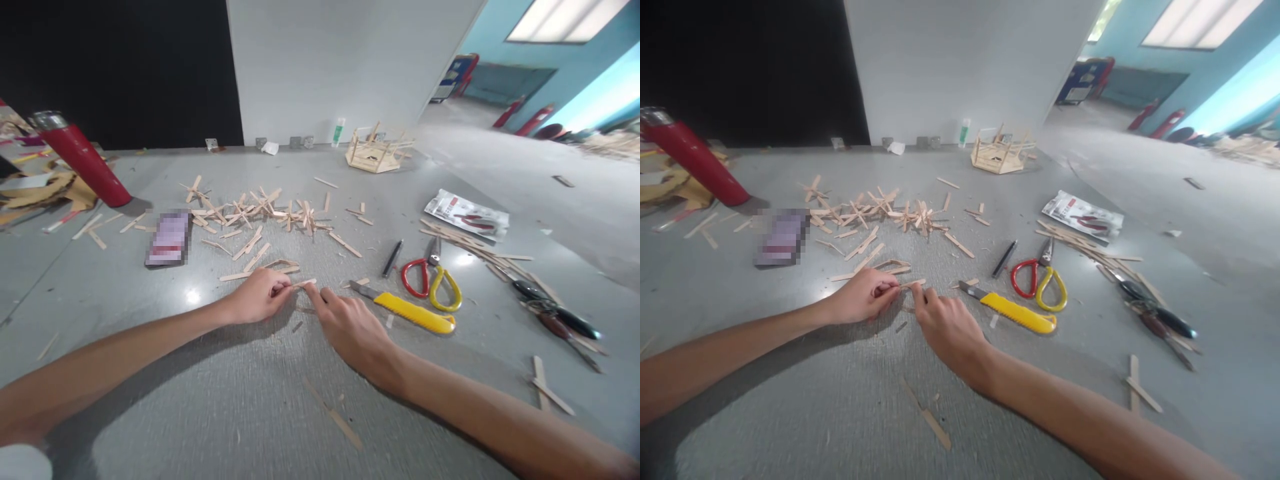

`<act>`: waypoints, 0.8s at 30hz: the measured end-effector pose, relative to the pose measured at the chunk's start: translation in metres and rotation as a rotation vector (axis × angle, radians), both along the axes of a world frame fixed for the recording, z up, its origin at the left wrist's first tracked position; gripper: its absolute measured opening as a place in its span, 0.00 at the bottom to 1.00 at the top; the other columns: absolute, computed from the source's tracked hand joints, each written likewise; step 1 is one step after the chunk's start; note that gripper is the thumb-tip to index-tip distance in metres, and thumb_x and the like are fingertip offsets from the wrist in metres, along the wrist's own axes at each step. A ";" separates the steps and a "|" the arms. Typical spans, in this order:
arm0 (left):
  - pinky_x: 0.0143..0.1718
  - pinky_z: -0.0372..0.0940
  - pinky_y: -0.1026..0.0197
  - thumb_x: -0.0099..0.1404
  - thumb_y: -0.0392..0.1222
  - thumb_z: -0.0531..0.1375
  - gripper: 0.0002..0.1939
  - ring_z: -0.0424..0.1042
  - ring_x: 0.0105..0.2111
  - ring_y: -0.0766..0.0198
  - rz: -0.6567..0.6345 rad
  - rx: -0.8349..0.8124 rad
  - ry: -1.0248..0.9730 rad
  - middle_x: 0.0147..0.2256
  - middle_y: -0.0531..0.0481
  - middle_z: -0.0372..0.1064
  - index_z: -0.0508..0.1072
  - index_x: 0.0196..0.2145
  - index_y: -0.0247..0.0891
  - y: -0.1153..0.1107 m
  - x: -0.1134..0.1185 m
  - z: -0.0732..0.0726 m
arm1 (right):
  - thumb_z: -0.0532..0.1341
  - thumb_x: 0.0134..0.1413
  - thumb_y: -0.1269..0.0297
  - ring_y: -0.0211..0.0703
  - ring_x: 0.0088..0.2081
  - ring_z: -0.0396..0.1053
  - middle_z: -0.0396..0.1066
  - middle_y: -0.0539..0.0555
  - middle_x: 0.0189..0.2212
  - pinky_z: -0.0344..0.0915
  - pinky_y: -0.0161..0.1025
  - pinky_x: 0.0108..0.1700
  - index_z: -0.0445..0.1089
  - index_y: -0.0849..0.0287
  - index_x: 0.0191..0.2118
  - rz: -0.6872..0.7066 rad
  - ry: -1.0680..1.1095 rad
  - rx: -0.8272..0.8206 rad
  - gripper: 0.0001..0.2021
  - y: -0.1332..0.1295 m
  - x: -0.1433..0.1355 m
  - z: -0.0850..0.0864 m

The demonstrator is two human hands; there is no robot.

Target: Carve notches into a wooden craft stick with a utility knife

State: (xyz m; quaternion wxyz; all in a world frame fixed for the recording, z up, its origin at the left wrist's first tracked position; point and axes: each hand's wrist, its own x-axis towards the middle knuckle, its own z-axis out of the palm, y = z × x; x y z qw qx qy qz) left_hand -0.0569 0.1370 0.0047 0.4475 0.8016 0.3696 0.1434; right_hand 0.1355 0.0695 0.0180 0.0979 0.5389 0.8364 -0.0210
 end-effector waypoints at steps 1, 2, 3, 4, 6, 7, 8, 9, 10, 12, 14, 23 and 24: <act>0.16 0.55 0.67 0.71 0.58 0.51 0.25 0.67 0.13 0.67 0.000 -0.003 0.003 0.17 0.52 0.66 0.63 0.23 0.37 0.000 0.000 0.000 | 0.45 0.60 0.81 0.45 0.34 0.73 0.73 0.60 0.39 0.61 0.39 0.32 0.59 0.64 0.60 0.001 0.016 -0.004 0.24 0.000 0.001 0.000; 0.16 0.55 0.67 0.71 0.58 0.51 0.25 0.67 0.13 0.67 0.000 -0.002 0.005 0.17 0.52 0.66 0.63 0.23 0.37 0.000 0.000 0.001 | 0.44 0.59 0.81 0.45 0.33 0.73 0.73 0.60 0.39 0.61 0.40 0.31 0.59 0.64 0.60 0.004 0.036 -0.005 0.25 0.001 0.002 0.000; 0.16 0.55 0.67 0.71 0.59 0.50 0.26 0.67 0.13 0.67 0.001 -0.001 0.007 0.17 0.52 0.66 0.63 0.23 0.37 0.000 0.000 0.001 | 0.44 0.58 0.82 0.44 0.33 0.72 0.73 0.59 0.38 0.60 0.40 0.31 0.59 0.64 0.60 0.007 0.058 -0.004 0.26 0.001 0.003 0.001; 0.16 0.55 0.67 0.71 0.60 0.50 0.27 0.67 0.13 0.67 0.001 -0.002 0.010 0.17 0.51 0.66 0.63 0.23 0.37 0.000 0.001 0.002 | 0.44 0.57 0.83 0.44 0.32 0.72 0.73 0.59 0.38 0.60 0.40 0.31 0.59 0.63 0.60 0.009 0.081 -0.001 0.27 0.002 0.004 0.001; 0.16 0.55 0.67 0.70 0.62 0.50 0.28 0.67 0.13 0.67 0.001 -0.016 0.013 0.17 0.51 0.67 0.64 0.23 0.37 0.000 0.001 0.003 | 0.45 0.55 0.84 0.43 0.31 0.72 0.73 0.58 0.38 0.58 0.40 0.31 0.58 0.62 0.60 0.008 0.115 0.003 0.28 0.002 0.006 0.001; 0.15 0.55 0.67 0.70 0.63 0.50 0.28 0.67 0.13 0.67 0.002 -0.027 0.015 0.17 0.50 0.67 0.64 0.23 0.37 0.000 0.001 0.003 | 0.45 0.54 0.84 0.42 0.31 0.71 0.74 0.57 0.38 0.57 0.39 0.30 0.59 0.61 0.60 0.005 0.122 0.001 0.28 0.002 0.007 0.001; 0.15 0.55 0.67 0.69 0.64 0.50 0.29 0.67 0.13 0.66 0.004 -0.039 0.018 0.17 0.50 0.67 0.64 0.24 0.37 0.000 0.001 0.003 | 0.45 0.54 0.84 0.42 0.31 0.71 0.74 0.57 0.38 0.57 0.39 0.30 0.59 0.61 0.60 0.003 0.124 -0.005 0.28 0.003 0.007 0.001; 0.14 0.54 0.67 0.69 0.65 0.50 0.29 0.67 0.13 0.66 0.006 -0.048 0.022 0.17 0.50 0.67 0.64 0.24 0.37 0.000 0.001 0.004 | 0.46 0.54 0.84 0.41 0.31 0.71 0.74 0.57 0.38 0.56 0.39 0.30 0.59 0.61 0.59 0.002 0.123 -0.010 0.28 0.003 0.008 0.002; 0.14 0.54 0.67 0.69 0.64 0.50 0.28 0.67 0.13 0.66 0.005 -0.055 0.023 0.18 0.50 0.67 0.64 0.24 0.37 0.000 0.001 0.004 | 0.46 0.54 0.84 0.41 0.31 0.71 0.74 0.57 0.38 0.56 0.39 0.30 0.59 0.61 0.59 0.001 0.120 -0.012 0.28 0.003 0.008 0.002; 0.13 0.55 0.67 0.70 0.63 0.50 0.27 0.67 0.13 0.66 -0.003 -0.057 0.020 0.17 0.51 0.66 0.64 0.24 0.37 0.000 0.001 0.004 | 0.46 0.55 0.83 0.41 0.31 0.70 0.73 0.57 0.38 0.55 0.38 0.30 0.59 0.61 0.59 0.003 0.121 -0.014 0.27 0.003 0.008 0.003; 0.13 0.56 0.68 0.71 0.60 0.51 0.26 0.67 0.12 0.66 -0.015 -0.054 0.010 0.16 0.52 0.65 0.64 0.24 0.37 0.000 0.000 0.005 | 0.46 0.55 0.83 0.40 0.30 0.70 0.73 0.56 0.37 0.54 0.38 0.30 0.60 0.61 0.58 0.002 0.136 -0.007 0.26 0.003 0.009 0.004; 0.12 0.56 0.68 0.71 0.53 0.52 0.22 0.68 0.13 0.66 -0.010 -0.072 0.006 0.18 0.52 0.66 0.63 0.24 0.37 0.001 -0.001 0.004 | 0.47 0.57 0.81 0.39 0.28 0.67 0.73 0.54 0.33 0.49 0.38 0.29 0.62 0.59 0.61 -0.029 0.276 0.036 0.27 0.003 0.017 -0.014; 0.12 0.56 0.68 0.71 0.53 0.52 0.22 0.68 0.13 0.66 -0.005 -0.077 0.006 0.18 0.52 0.65 0.63 0.24 0.37 0.002 -0.001 0.003 | 0.47 0.57 0.80 0.39 0.28 0.67 0.74 0.54 0.33 0.49 0.38 0.29 0.61 0.60 0.62 -0.031 0.287 0.058 0.28 0.003 0.017 -0.018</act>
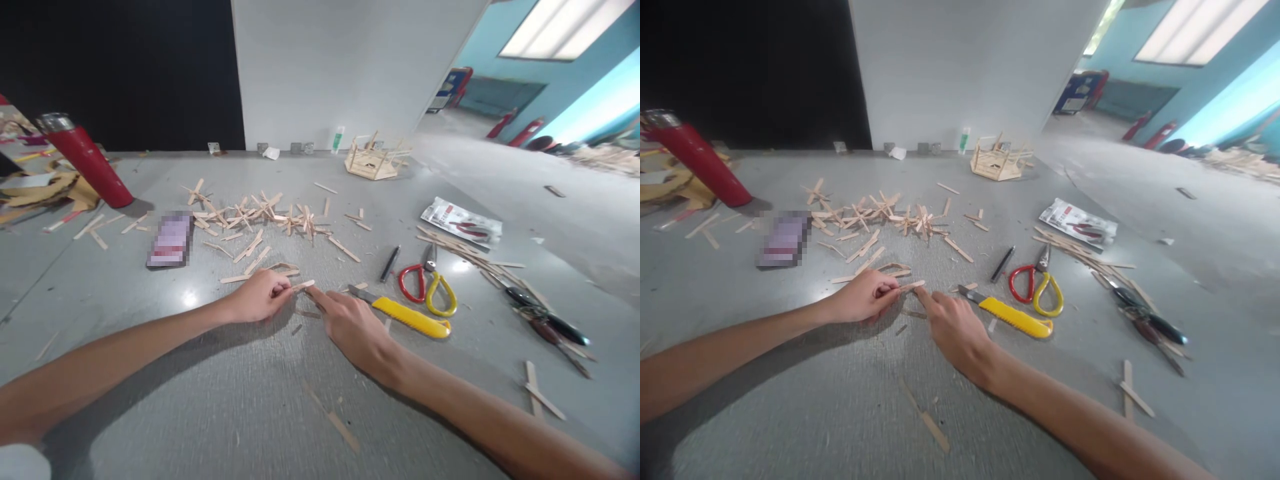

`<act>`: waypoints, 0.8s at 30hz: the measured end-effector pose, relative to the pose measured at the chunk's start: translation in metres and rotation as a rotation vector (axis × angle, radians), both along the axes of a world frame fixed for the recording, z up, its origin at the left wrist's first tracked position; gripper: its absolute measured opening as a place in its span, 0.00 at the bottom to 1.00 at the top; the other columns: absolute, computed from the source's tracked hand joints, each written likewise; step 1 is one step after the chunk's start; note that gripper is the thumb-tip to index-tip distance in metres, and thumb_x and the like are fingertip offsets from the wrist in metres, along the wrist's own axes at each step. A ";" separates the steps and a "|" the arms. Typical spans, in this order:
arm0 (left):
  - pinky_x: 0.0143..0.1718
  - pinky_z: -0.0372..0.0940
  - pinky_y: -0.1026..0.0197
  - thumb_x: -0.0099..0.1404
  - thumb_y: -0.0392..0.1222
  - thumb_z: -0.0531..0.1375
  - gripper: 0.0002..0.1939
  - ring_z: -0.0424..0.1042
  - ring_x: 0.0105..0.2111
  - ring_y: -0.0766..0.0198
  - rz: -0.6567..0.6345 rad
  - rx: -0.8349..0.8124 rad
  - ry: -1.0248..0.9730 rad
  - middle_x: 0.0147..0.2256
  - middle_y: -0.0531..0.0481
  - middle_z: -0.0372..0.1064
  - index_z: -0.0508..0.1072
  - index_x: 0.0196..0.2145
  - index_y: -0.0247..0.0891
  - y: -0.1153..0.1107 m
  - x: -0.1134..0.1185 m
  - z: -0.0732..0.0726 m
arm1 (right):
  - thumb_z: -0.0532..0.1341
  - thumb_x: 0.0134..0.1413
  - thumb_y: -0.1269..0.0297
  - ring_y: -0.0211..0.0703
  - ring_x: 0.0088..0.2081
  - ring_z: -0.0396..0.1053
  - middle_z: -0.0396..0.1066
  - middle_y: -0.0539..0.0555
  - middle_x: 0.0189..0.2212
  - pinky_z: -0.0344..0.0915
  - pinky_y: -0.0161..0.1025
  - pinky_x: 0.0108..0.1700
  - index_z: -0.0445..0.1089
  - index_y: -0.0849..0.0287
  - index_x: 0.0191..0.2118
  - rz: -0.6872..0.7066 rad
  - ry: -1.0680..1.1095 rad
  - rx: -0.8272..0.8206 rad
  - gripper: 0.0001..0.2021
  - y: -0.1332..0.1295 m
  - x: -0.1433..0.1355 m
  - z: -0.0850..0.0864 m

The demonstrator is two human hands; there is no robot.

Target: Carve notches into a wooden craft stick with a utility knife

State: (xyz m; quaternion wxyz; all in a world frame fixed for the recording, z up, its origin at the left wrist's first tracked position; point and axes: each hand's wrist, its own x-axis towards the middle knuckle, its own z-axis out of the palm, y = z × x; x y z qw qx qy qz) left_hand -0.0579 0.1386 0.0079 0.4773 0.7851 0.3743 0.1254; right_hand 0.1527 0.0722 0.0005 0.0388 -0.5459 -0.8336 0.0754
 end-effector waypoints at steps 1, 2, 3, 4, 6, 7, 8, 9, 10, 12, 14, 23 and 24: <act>0.12 0.55 0.68 0.71 0.53 0.53 0.22 0.67 0.13 0.66 0.006 -0.006 0.000 0.17 0.52 0.65 0.63 0.24 0.38 0.000 0.000 0.000 | 0.47 0.57 0.80 0.39 0.28 0.66 0.74 0.54 0.33 0.49 0.38 0.29 0.60 0.60 0.63 -0.006 0.002 0.020 0.28 0.000 0.000 -0.003; 0.12 0.55 0.68 0.71 0.54 0.53 0.22 0.67 0.13 0.66 0.008 -0.011 0.000 0.17 0.53 0.65 0.63 0.23 0.38 0.001 0.000 -0.001 | 0.48 0.58 0.79 0.39 0.27 0.66 0.74 0.54 0.32 0.49 0.38 0.29 0.60 0.61 0.63 -0.012 -0.003 0.035 0.27 0.000 -0.001 -0.005; 0.12 0.55 0.68 0.71 0.54 0.53 0.22 0.67 0.13 0.66 0.008 -0.014 -0.001 0.17 0.53 0.65 0.62 0.23 0.38 0.001 0.000 -0.001 | 0.48 0.58 0.79 0.38 0.27 0.66 0.74 0.54 0.32 0.48 0.38 0.28 0.61 0.61 0.62 -0.019 -0.013 0.046 0.26 0.000 -0.001 -0.007; 0.12 0.55 0.68 0.71 0.55 0.53 0.23 0.67 0.13 0.66 0.008 -0.015 -0.002 0.17 0.52 0.65 0.63 0.23 0.38 0.001 0.000 -0.001 | 0.48 0.59 0.79 0.38 0.27 0.66 0.74 0.54 0.32 0.48 0.38 0.28 0.61 0.60 0.61 -0.021 -0.021 0.054 0.26 0.000 -0.002 -0.007; 0.13 0.55 0.67 0.71 0.57 0.52 0.24 0.66 0.13 0.66 0.008 -0.011 0.000 0.17 0.52 0.65 0.63 0.23 0.38 0.000 0.000 -0.002 | 0.48 0.59 0.78 0.37 0.26 0.66 0.74 0.53 0.32 0.47 0.38 0.27 0.61 0.59 0.61 -0.025 -0.035 0.058 0.25 0.000 -0.003 -0.007; 0.13 0.55 0.67 0.71 0.58 0.52 0.25 0.66 0.12 0.66 0.008 -0.010 0.002 0.17 0.52 0.66 0.63 0.23 0.38 0.000 0.000 -0.002 | 0.48 0.59 0.78 0.37 0.26 0.66 0.74 0.53 0.32 0.46 0.38 0.27 0.61 0.59 0.61 -0.030 -0.044 0.057 0.25 0.000 -0.004 -0.006; 0.13 0.54 0.67 0.71 0.58 0.52 0.25 0.66 0.12 0.67 0.009 -0.008 0.003 0.17 0.52 0.66 0.63 0.23 0.38 0.000 0.000 -0.002 | 0.48 0.60 0.78 0.38 0.26 0.66 0.74 0.53 0.32 0.46 0.38 0.27 0.61 0.59 0.62 -0.036 -0.053 0.051 0.25 0.000 -0.005 -0.005; 0.13 0.53 0.67 0.70 0.59 0.52 0.25 0.66 0.12 0.67 0.009 -0.004 0.002 0.17 0.52 0.65 0.63 0.23 0.38 0.000 0.000 -0.002 | 0.48 0.60 0.78 0.38 0.26 0.67 0.74 0.53 0.32 0.46 0.38 0.27 0.60 0.58 0.62 -0.042 -0.062 0.042 0.25 -0.001 -0.005 -0.004; 0.14 0.53 0.67 0.70 0.59 0.52 0.25 0.65 0.12 0.67 0.007 0.003 -0.002 0.17 0.52 0.65 0.63 0.23 0.38 0.000 0.000 -0.002 | 0.48 0.60 0.78 0.39 0.27 0.67 0.74 0.54 0.33 0.47 0.38 0.27 0.60 0.58 0.62 -0.048 -0.071 0.032 0.25 -0.001 -0.006 -0.002; 0.15 0.54 0.67 0.71 0.58 0.52 0.26 0.65 0.12 0.67 -0.001 0.027 -0.011 0.16 0.53 0.64 0.63 0.22 0.38 0.000 0.001 -0.002 | 0.48 0.59 0.78 0.39 0.28 0.69 0.74 0.55 0.34 0.47 0.38 0.27 0.59 0.59 0.63 -0.053 -0.085 0.009 0.26 -0.001 -0.007 0.001; 0.17 0.54 0.66 0.71 0.57 0.52 0.26 0.64 0.12 0.67 -0.006 0.053 -0.013 0.15 0.54 0.62 0.62 0.21 0.38 0.000 0.001 -0.001 | 0.49 0.59 0.79 0.40 0.29 0.70 0.75 0.55 0.35 0.48 0.38 0.28 0.59 0.59 0.62 -0.057 -0.092 -0.008 0.26 -0.002 -0.009 0.003; 0.23 0.50 0.63 0.71 0.56 0.51 0.25 0.58 0.17 0.67 -0.024 0.233 0.024 0.17 0.54 0.58 0.59 0.20 0.39 0.000 0.004 0.000 | 0.47 0.59 0.79 0.44 0.32 0.73 0.74 0.58 0.37 0.58 0.39 0.31 0.56 0.60 0.64 -0.053 -0.197 -0.071 0.27 -0.001 -0.016 0.015; 0.23 0.50 0.63 0.71 0.56 0.51 0.25 0.57 0.17 0.67 -0.027 0.260 0.024 0.17 0.54 0.57 0.58 0.20 0.39 0.000 0.004 -0.001 | 0.46 0.59 0.80 0.44 0.32 0.73 0.74 0.59 0.38 0.59 0.39 0.32 0.55 0.61 0.64 -0.045 -0.210 -0.073 0.28 -0.001 -0.017 0.017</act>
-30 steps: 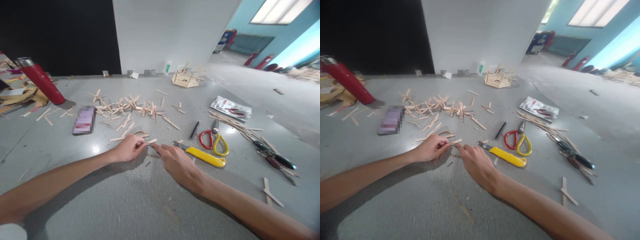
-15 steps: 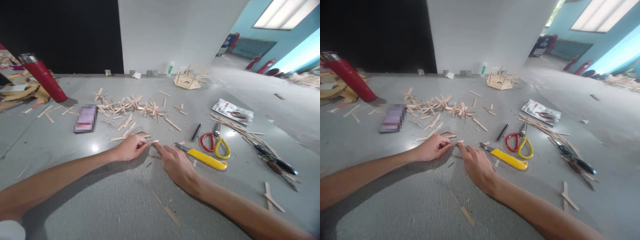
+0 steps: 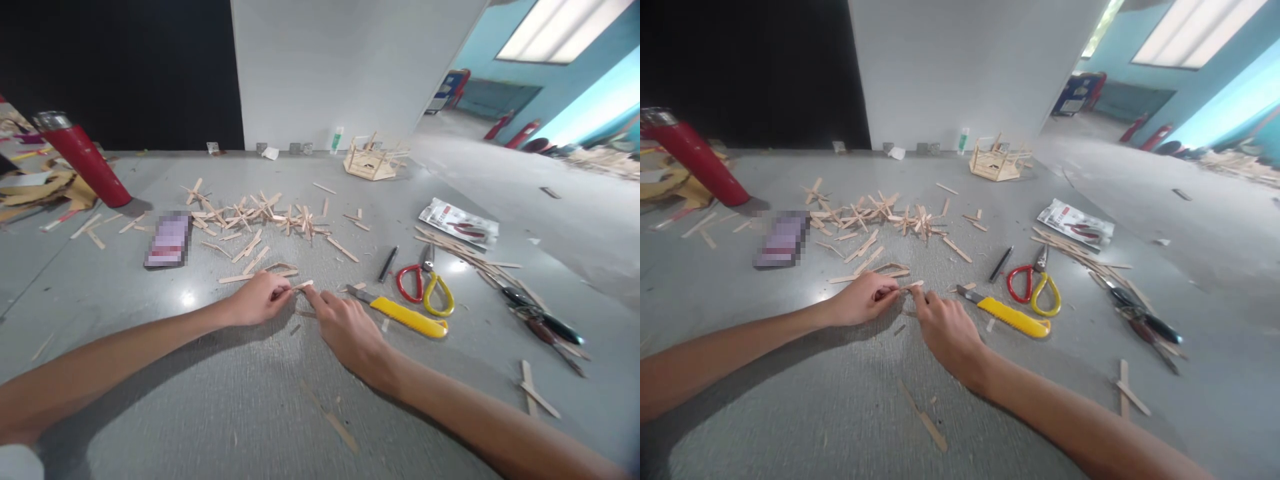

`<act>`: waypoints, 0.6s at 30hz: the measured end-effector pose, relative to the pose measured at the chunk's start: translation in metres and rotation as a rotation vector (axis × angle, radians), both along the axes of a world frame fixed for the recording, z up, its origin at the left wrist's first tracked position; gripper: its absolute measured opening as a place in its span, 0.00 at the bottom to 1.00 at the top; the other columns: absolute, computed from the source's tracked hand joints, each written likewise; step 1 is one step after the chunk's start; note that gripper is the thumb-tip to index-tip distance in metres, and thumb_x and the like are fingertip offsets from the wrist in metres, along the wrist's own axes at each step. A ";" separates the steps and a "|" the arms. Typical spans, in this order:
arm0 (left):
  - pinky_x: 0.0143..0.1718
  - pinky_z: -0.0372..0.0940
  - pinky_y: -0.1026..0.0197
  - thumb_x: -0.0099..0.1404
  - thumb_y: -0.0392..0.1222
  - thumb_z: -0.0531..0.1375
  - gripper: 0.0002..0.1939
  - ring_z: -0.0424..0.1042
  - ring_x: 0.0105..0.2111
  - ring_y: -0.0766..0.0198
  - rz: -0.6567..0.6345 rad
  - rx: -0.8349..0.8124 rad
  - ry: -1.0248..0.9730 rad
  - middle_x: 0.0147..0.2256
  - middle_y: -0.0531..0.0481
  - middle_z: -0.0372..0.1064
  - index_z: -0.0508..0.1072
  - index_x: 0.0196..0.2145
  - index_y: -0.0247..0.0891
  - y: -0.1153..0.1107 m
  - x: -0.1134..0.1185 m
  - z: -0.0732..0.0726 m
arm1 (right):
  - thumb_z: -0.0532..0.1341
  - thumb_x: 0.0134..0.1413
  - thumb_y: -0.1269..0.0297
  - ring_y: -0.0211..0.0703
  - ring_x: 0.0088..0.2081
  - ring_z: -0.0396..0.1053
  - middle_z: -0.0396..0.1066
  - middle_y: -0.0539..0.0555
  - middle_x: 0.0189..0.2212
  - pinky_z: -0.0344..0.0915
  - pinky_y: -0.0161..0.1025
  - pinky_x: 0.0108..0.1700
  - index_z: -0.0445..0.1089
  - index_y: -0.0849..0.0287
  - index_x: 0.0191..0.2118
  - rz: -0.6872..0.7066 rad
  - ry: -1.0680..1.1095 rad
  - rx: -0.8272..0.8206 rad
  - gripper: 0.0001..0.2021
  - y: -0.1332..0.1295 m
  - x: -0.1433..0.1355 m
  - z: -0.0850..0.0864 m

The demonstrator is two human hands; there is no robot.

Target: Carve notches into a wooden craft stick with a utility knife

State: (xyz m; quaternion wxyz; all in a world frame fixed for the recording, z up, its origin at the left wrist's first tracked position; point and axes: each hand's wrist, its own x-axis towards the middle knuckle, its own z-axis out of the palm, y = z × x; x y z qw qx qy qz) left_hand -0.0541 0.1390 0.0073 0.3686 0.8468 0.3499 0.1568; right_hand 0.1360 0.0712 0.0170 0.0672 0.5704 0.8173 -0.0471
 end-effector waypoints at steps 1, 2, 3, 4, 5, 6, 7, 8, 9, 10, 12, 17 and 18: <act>0.24 0.50 0.62 0.71 0.55 0.51 0.25 0.56 0.18 0.67 -0.001 0.022 0.000 0.17 0.54 0.57 0.57 0.20 0.39 0.000 0.000 -0.001 | 0.46 0.59 0.80 0.44 0.33 0.73 0.74 0.60 0.39 0.59 0.39 0.32 0.56 0.62 0.64 0.011 -0.007 -0.001 0.27 0.000 0.000 0.002; 0.24 0.49 0.62 0.71 0.55 0.51 0.25 0.55 0.18 0.67 -0.001 0.032 -0.001 0.17 0.54 0.56 0.56 0.20 0.39 0.000 0.000 -0.002 | 0.46 0.59 0.81 0.44 0.33 0.72 0.74 0.60 0.39 0.59 0.40 0.33 0.56 0.62 0.63 0.025 -0.006 -0.001 0.27 0.001 0.001 0.003; 0.24 0.49 0.62 0.71 0.54 0.51 0.24 0.55 0.18 0.67 0.001 0.033 -0.002 0.17 0.54 0.56 0.56 0.20 0.40 0.000 0.000 -0.003 | 0.46 0.59 0.81 0.44 0.33 0.72 0.74 0.60 0.38 0.59 0.39 0.33 0.58 0.62 0.61 0.036 0.002 0.003 0.26 0.002 0.002 0.004; 0.24 0.49 0.62 0.71 0.54 0.51 0.24 0.54 0.18 0.68 0.003 0.028 -0.002 0.17 0.55 0.55 0.56 0.20 0.40 0.000 0.000 -0.003 | 0.46 0.59 0.81 0.43 0.32 0.72 0.74 0.59 0.38 0.58 0.39 0.33 0.59 0.62 0.60 0.047 0.017 0.007 0.25 0.003 0.003 0.005; 0.23 0.49 0.63 0.71 0.53 0.51 0.24 0.54 0.18 0.68 0.005 0.022 -0.004 0.17 0.55 0.55 0.56 0.20 0.40 0.000 -0.001 -0.003 | 0.46 0.59 0.81 0.42 0.32 0.71 0.74 0.59 0.37 0.57 0.38 0.33 0.60 0.63 0.59 0.060 0.037 0.011 0.24 0.004 0.005 0.005; 0.23 0.49 0.63 0.71 0.53 0.51 0.24 0.55 0.18 0.68 0.007 0.017 -0.007 0.17 0.55 0.55 0.56 0.20 0.39 0.000 -0.001 -0.004 | 0.45 0.59 0.81 0.41 0.31 0.71 0.75 0.58 0.36 0.56 0.38 0.32 0.61 0.63 0.58 0.075 0.061 0.014 0.24 0.005 0.008 0.004; 0.23 0.49 0.63 0.71 0.53 0.52 0.23 0.55 0.17 0.68 0.008 0.008 -0.010 0.17 0.55 0.55 0.56 0.21 0.39 -0.001 -0.001 -0.003 | 0.45 0.59 0.81 0.40 0.31 0.70 0.75 0.58 0.36 0.56 0.37 0.32 0.61 0.63 0.58 0.090 0.086 0.017 0.23 0.007 0.010 0.004; 0.23 0.49 0.63 0.71 0.52 0.52 0.23 0.56 0.17 0.68 0.004 -0.005 -0.012 0.17 0.55 0.56 0.57 0.21 0.39 -0.001 -0.001 -0.003 | 0.46 0.60 0.81 0.39 0.30 0.70 0.75 0.57 0.36 0.55 0.37 0.32 0.61 0.63 0.58 0.108 0.110 0.020 0.22 0.009 0.012 0.003; 0.22 0.50 0.63 0.71 0.52 0.52 0.23 0.56 0.16 0.68 0.000 -0.018 -0.015 0.16 0.55 0.56 0.57 0.21 0.39 -0.002 -0.001 -0.002 | 0.46 0.60 0.80 0.39 0.30 0.70 0.75 0.57 0.35 0.55 0.37 0.32 0.61 0.64 0.57 0.129 0.129 0.021 0.22 0.010 0.014 0.002; 0.22 0.50 0.64 0.71 0.51 0.52 0.22 0.57 0.16 0.68 -0.002 -0.030 -0.018 0.16 0.55 0.56 0.58 0.21 0.39 -0.002 -0.001 -0.001 | 0.46 0.60 0.80 0.38 0.30 0.69 0.75 0.56 0.35 0.55 0.36 0.32 0.62 0.63 0.56 0.148 0.144 0.022 0.21 0.012 0.016 0.002; 0.21 0.51 0.64 0.71 0.51 0.52 0.22 0.58 0.15 0.68 0.000 -0.054 -0.023 0.16 0.55 0.57 0.58 0.21 0.39 -0.003 -0.001 0.000 | 0.47 0.60 0.80 0.38 0.31 0.70 0.75 0.54 0.34 0.56 0.36 0.33 0.64 0.62 0.55 0.181 0.150 0.021 0.21 0.013 0.019 0.002; 0.19 0.54 0.65 0.72 0.53 0.52 0.22 0.63 0.13 0.68 -0.005 -0.142 -0.016 0.17 0.54 0.62 0.63 0.23 0.38 -0.002 -0.001 0.002 | 0.47 0.57 0.82 0.39 0.30 0.70 0.75 0.56 0.35 0.58 0.37 0.33 0.63 0.64 0.59 0.206 0.133 0.018 0.25 0.009 0.020 0.006; 0.18 0.55 0.66 0.72 0.54 0.51 0.22 0.64 0.13 0.68 -0.007 -0.167 -0.020 0.17 0.54 0.63 0.64 0.25 0.38 -0.001 -0.002 0.002 | 0.47 0.57 0.82 0.38 0.30 0.70 0.75 0.55 0.34 0.58 0.36 0.33 0.63 0.63 0.59 0.202 0.149 0.015 0.26 0.009 0.021 0.005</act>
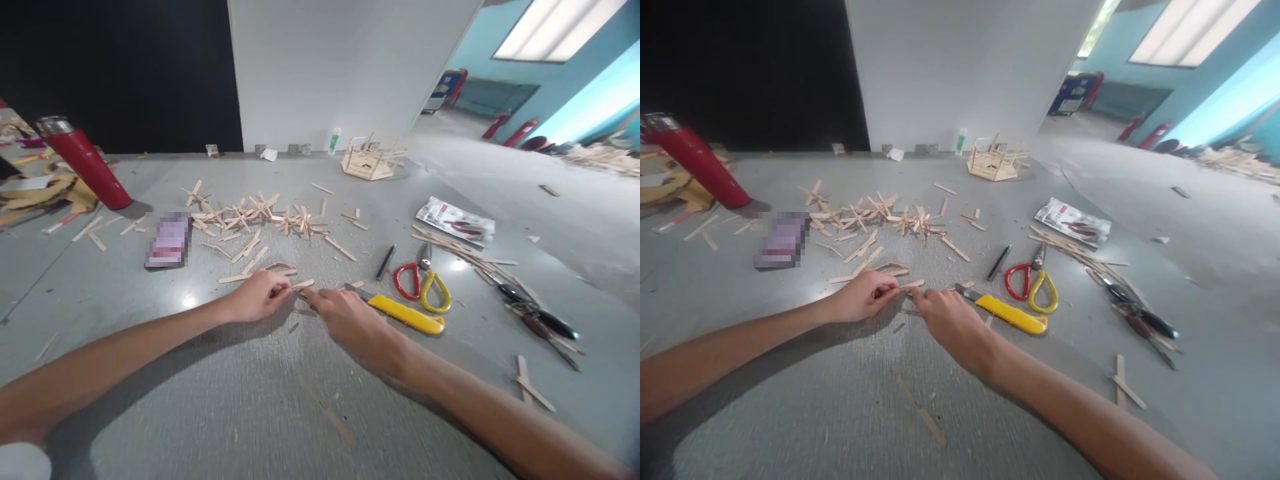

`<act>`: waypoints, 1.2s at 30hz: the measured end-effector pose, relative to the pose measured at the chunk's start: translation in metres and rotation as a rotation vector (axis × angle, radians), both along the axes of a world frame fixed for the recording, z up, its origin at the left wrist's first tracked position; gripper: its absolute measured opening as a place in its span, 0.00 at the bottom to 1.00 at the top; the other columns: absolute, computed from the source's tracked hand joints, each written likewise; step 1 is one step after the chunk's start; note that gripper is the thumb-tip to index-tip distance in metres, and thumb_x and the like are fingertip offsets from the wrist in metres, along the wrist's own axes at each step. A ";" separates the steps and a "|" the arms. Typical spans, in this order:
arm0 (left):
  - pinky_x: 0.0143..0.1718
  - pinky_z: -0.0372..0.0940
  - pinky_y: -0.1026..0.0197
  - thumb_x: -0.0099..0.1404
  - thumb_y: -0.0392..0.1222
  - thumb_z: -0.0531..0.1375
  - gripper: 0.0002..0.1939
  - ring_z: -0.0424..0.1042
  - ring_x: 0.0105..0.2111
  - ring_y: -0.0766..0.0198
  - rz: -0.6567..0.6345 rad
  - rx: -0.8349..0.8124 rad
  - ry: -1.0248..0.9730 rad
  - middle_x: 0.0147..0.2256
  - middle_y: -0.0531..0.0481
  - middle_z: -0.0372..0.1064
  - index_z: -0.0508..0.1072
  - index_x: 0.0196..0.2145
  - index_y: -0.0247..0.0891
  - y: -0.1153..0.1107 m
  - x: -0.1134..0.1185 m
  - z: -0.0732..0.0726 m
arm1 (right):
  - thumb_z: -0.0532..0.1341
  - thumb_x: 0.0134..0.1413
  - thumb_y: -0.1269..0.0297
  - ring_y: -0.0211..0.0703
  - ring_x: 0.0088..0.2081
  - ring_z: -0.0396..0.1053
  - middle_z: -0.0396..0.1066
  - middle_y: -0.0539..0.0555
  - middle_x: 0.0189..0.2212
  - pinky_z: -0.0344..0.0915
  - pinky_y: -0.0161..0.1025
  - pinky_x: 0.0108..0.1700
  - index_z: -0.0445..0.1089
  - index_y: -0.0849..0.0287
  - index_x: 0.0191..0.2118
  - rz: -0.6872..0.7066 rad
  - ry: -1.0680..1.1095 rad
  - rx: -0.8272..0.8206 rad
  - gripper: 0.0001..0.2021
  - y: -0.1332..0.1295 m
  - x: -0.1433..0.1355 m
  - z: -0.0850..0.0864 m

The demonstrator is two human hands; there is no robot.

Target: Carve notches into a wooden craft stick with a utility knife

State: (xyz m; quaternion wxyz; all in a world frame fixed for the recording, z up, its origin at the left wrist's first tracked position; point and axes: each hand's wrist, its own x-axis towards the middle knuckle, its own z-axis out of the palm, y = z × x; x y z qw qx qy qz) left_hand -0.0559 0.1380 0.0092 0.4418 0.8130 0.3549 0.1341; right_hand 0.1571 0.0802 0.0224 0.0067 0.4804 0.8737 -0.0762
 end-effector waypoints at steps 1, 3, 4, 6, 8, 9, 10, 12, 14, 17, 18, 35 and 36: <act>0.17 0.56 0.66 0.72 0.54 0.51 0.21 0.64 0.13 0.68 0.000 -0.029 -0.005 0.17 0.54 0.63 0.65 0.26 0.38 0.001 -0.001 -0.001 | 0.48 0.57 0.82 0.38 0.30 0.70 0.75 0.54 0.33 0.58 0.36 0.32 0.64 0.62 0.59 -0.003 0.039 -0.008 0.26 0.000 0.001 -0.001; 0.16 0.56 0.67 0.72 0.55 0.52 0.20 0.65 0.13 0.68 0.006 -0.103 -0.020 0.18 0.54 0.64 0.66 0.29 0.37 0.003 -0.002 -0.001 | 0.49 0.58 0.80 0.37 0.30 0.70 0.76 0.52 0.32 0.58 0.35 0.33 0.67 0.58 0.55 -0.012 0.154 -0.016 0.23 0.002 0.004 -0.005; 0.14 0.56 0.67 0.71 0.55 0.52 0.20 0.65 0.13 0.68 0.010 -0.144 -0.029 0.18 0.54 0.64 0.67 0.30 0.37 0.004 -0.003 -0.001 | 0.48 0.60 0.79 0.37 0.31 0.70 0.76 0.52 0.32 0.59 0.34 0.33 0.69 0.58 0.53 -0.014 0.205 -0.012 0.21 0.003 0.005 -0.007; 0.13 0.56 0.67 0.71 0.57 0.53 0.20 0.65 0.13 0.68 0.024 -0.214 -0.062 0.20 0.54 0.65 0.67 0.32 0.37 0.005 -0.003 0.002 | 0.49 0.65 0.73 0.37 0.32 0.71 0.76 0.53 0.33 0.61 0.34 0.35 0.70 0.58 0.50 -0.060 0.337 0.023 0.16 0.005 0.007 -0.010; 0.14 0.56 0.68 0.71 0.57 0.52 0.20 0.65 0.14 0.68 0.043 -0.240 -0.114 0.20 0.55 0.65 0.67 0.34 0.37 0.002 -0.002 0.011 | 0.54 0.66 0.62 0.37 0.29 0.69 0.75 0.51 0.29 0.62 0.34 0.34 0.69 0.59 0.48 -0.188 0.503 0.098 0.11 0.006 0.007 -0.007; 0.14 0.56 0.68 0.72 0.56 0.52 0.19 0.64 0.14 0.69 0.054 -0.232 -0.140 0.20 0.55 0.65 0.68 0.34 0.36 -0.002 -0.001 0.018 | 0.58 0.64 0.58 0.36 0.25 0.67 0.73 0.49 0.27 0.61 0.34 0.32 0.68 0.59 0.48 -0.264 0.605 0.129 0.13 0.005 0.007 -0.003; 0.14 0.56 0.69 0.72 0.55 0.52 0.19 0.63 0.13 0.71 0.056 -0.224 -0.162 0.20 0.56 0.64 0.68 0.35 0.36 -0.006 0.001 0.025 | 0.63 0.59 0.55 0.35 0.22 0.63 0.71 0.47 0.24 0.60 0.34 0.29 0.67 0.58 0.48 -0.339 0.711 0.144 0.16 0.003 0.006 0.002; 0.15 0.55 0.70 0.72 0.54 0.52 0.19 0.62 0.14 0.73 0.056 -0.218 -0.177 0.20 0.56 0.65 0.68 0.34 0.36 -0.018 0.003 0.040 | 0.69 0.51 0.53 0.34 0.20 0.60 0.70 0.44 0.22 0.58 0.34 0.26 0.65 0.57 0.47 -0.407 0.861 0.096 0.22 -0.002 0.001 0.012; 0.16 0.57 0.71 0.72 0.55 0.52 0.20 0.63 0.15 0.73 0.044 -0.218 -0.195 0.21 0.55 0.67 0.67 0.32 0.35 -0.031 0.004 0.054 | 0.70 0.49 0.54 0.35 0.22 0.63 0.70 0.46 0.23 0.59 0.34 0.25 0.65 0.56 0.43 -0.417 0.995 0.006 0.20 -0.010 -0.004 0.022; 0.17 0.58 0.72 0.72 0.55 0.54 0.19 0.64 0.15 0.74 0.020 -0.223 -0.210 0.21 0.55 0.67 0.69 0.34 0.35 -0.045 0.004 0.067 | 0.65 0.56 0.55 0.38 0.26 0.69 0.73 0.49 0.25 0.63 0.34 0.29 0.65 0.56 0.37 -0.390 1.161 -0.132 0.12 -0.024 -0.010 0.032; 0.17 0.58 0.72 0.72 0.54 0.54 0.19 0.63 0.15 0.74 0.016 -0.239 -0.214 0.21 0.56 0.66 0.70 0.35 0.35 -0.047 0.003 0.070 | 0.63 0.58 0.55 0.37 0.27 0.69 0.74 0.49 0.25 0.64 0.34 0.30 0.65 0.56 0.36 -0.381 1.187 -0.165 0.11 -0.028 -0.011 0.036; 0.12 0.57 0.74 0.69 0.58 0.57 0.19 0.62 0.13 0.73 -0.060 -0.744 -0.323 0.19 0.58 0.65 0.64 0.37 0.38 -0.057 0.004 0.082 | 0.59 0.63 0.66 0.31 0.22 0.66 0.68 0.43 0.20 0.61 0.28 0.24 0.67 0.55 0.48 -0.301 1.179 -0.009 0.08 -0.060 -0.012 0.039; 0.12 0.56 0.74 0.69 0.59 0.57 0.19 0.62 0.13 0.73 -0.058 -0.740 -0.318 0.19 0.58 0.65 0.64 0.37 0.38 -0.059 0.005 0.082 | 0.59 0.63 0.66 0.31 0.21 0.66 0.68 0.43 0.20 0.61 0.28 0.24 0.66 0.55 0.50 -0.298 1.163 0.011 0.10 -0.062 -0.011 0.038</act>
